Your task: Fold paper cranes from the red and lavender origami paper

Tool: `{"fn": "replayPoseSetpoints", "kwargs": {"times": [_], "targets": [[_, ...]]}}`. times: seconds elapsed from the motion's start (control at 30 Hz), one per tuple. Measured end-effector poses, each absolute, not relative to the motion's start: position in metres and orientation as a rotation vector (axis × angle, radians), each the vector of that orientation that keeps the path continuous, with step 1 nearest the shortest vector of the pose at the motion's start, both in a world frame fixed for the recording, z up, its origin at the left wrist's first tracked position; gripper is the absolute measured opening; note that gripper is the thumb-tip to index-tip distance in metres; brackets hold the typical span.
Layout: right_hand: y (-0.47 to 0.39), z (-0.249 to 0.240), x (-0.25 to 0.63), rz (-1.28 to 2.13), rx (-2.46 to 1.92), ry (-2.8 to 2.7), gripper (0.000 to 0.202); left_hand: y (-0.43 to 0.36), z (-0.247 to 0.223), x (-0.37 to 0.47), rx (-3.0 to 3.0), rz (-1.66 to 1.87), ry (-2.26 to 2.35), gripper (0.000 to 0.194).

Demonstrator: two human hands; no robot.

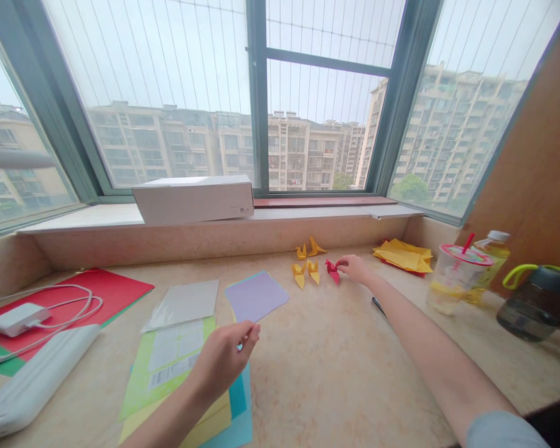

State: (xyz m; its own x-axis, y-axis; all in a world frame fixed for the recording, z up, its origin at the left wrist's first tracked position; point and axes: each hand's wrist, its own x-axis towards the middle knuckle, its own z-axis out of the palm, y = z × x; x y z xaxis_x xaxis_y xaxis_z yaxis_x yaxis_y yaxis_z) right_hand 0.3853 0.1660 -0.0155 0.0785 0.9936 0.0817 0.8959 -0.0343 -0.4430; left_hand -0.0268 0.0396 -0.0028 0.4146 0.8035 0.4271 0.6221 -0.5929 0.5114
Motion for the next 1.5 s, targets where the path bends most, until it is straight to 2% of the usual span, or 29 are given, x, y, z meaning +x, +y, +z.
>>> {"fn": "replayPoseSetpoints", "kwargs": {"times": [0.37, 0.7, 0.8, 0.93, 1.07, 1.27, 1.5], "targets": [[0.159, -0.011, 0.387, 0.278, -2.003, -1.815, 0.03, 0.043, -0.002, -0.03, 2.441, 0.929, 1.286, 0.036], [0.06, 0.008, 0.374, 0.097, -1.998, -1.647, 0.025, 0.077, -0.013, -0.049, 2.699, 0.913, 1.319, 0.032], [0.054, 0.023, 0.379, 0.052, -1.991, -1.666, 0.024, 0.081, -0.016, -0.053, 2.668, 0.795, 1.363, 0.033], [0.092, 0.044, 0.382, 0.092, -1.988, -1.762, 0.02, 0.076, -0.013, -0.052, 2.661, 0.643, 1.344, 0.04], [0.165, 0.05, 0.362, 0.186, -1.962, -1.914, 0.028, 0.073, -0.011, -0.05, 2.729, 0.624, 1.347, 0.042], [0.261, 0.029, 0.313, 0.242, -1.95, -2.039, 0.029, 0.074, -0.016, -0.053, 2.843, 0.56, 1.421, 0.042], [0.295, 0.004, 0.299, 0.251, -1.973, -2.056, 0.03, 0.07, -0.017, -0.052, 2.868, 0.499, 1.392, 0.04]]}}
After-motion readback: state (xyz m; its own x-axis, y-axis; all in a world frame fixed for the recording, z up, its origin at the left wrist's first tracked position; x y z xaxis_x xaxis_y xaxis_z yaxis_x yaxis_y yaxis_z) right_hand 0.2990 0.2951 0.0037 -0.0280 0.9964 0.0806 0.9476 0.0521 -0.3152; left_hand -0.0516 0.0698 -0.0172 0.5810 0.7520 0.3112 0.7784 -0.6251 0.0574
